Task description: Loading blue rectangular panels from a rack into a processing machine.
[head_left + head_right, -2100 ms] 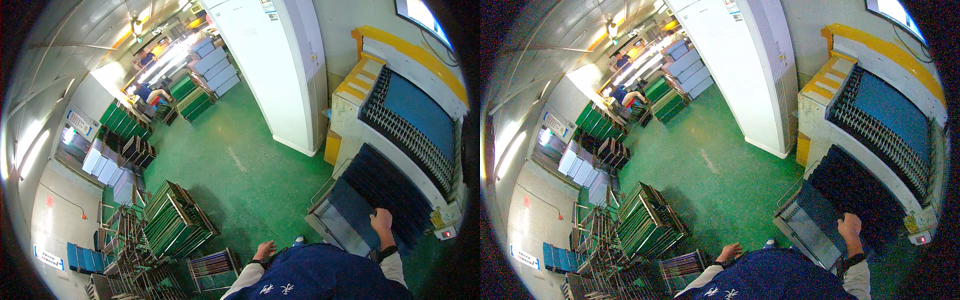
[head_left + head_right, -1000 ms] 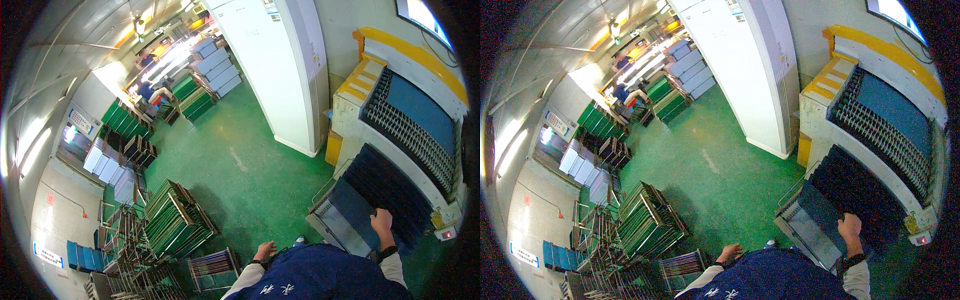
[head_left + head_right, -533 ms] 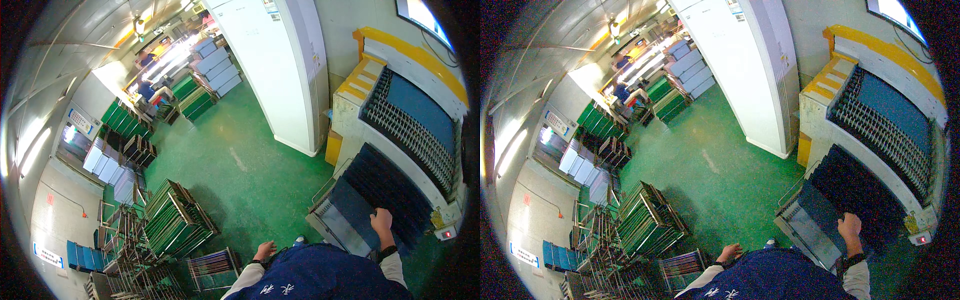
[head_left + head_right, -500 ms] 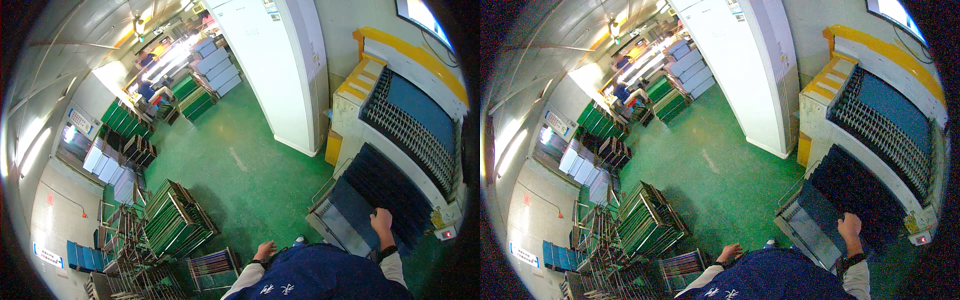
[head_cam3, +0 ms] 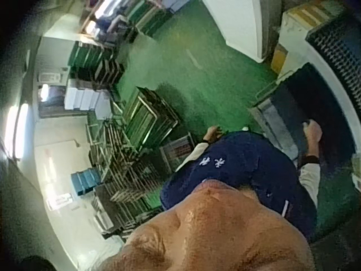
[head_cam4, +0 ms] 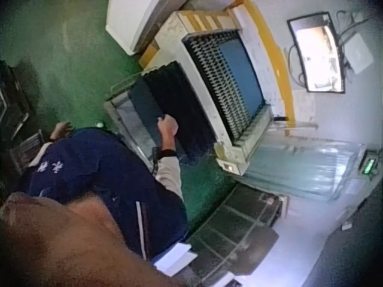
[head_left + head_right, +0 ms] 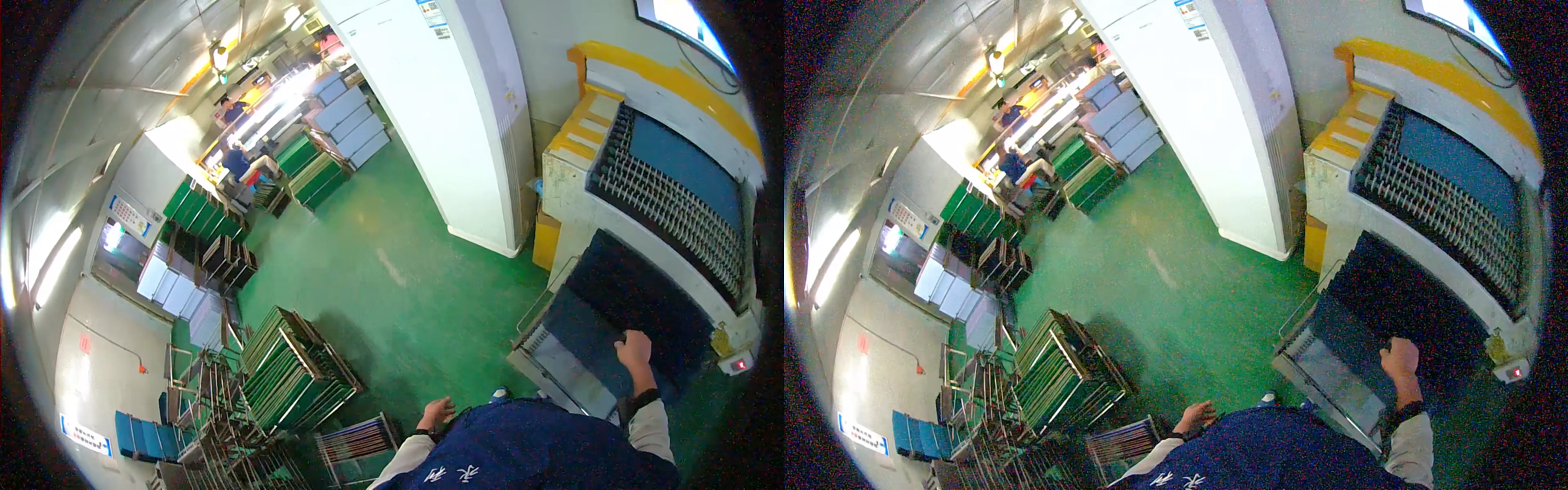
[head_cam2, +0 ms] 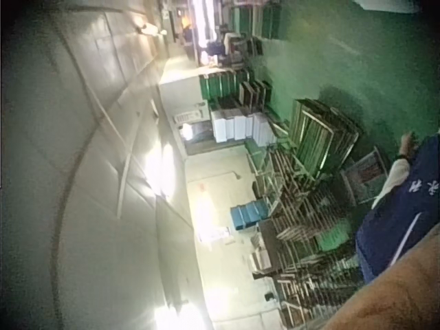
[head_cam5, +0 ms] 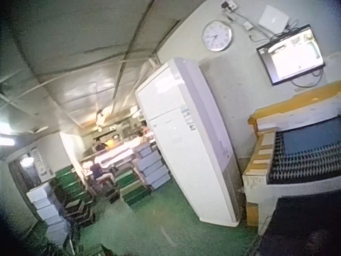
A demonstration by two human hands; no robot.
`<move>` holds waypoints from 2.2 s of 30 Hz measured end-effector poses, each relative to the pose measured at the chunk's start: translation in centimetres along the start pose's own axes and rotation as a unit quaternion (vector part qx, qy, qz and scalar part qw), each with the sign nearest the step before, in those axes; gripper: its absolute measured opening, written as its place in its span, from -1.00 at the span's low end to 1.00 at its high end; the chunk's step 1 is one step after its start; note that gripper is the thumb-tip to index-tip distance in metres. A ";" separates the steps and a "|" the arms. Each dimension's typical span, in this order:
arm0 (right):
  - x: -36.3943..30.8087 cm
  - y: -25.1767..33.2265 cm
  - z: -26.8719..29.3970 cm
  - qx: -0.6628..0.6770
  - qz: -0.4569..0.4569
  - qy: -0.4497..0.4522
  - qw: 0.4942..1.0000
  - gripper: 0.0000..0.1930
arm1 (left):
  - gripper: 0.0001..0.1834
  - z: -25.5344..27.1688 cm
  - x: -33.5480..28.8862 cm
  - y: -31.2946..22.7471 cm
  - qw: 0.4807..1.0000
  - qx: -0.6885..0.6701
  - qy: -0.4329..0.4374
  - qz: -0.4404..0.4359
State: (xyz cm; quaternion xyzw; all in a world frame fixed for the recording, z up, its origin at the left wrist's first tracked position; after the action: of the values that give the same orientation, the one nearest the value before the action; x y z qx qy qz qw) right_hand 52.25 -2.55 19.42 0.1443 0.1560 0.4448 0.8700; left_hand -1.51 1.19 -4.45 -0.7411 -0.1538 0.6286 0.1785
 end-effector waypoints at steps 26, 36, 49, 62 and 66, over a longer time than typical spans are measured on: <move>0.7 0.8 0.2 -0.016 -0.049 -0.002 0.999 -0.63 | -0.68 7.1 0.2 4.5 0.991 -0.121 0.000 0.053; 0.4 0.4 0.2 -0.028 -0.066 0.001 0.997 -0.68 | -0.65 6.0 -0.2 3.1 1.000 -0.009 0.009 -0.012; 1.0 0.7 0.6 -0.015 -0.061 -0.011 0.998 -0.65 | -0.65 4.6 0.6 1.0 0.999 -0.033 -0.023 -0.014; 1.8 -1.4 -0.3 -0.021 -0.041 -0.019 0.999 -0.64 | -0.64 4.2 2.6 0.1 0.849 0.323 0.045 -0.415; 1.4 1.9 1.5 -0.028 -0.064 0.023 0.997 -0.57 | -0.63 2.7 0.7 -2.2 0.997 0.017 -0.055 -0.052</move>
State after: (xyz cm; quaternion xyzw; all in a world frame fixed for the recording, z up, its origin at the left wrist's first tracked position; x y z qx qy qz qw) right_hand 52.23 -0.50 21.28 0.0995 0.1719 0.3959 0.8966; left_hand -4.05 3.63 -4.43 -0.6931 -0.1910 0.6612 0.2144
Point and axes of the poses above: each hand's wrist, its own x-axis towards the middle knuckle, its own z-axis out of the back of the hand, y = z × x, the point moved 1 cm from there along x, towards the middle knuckle, and after that the axes turned 12 degrees about x, right-handed, at the moved point
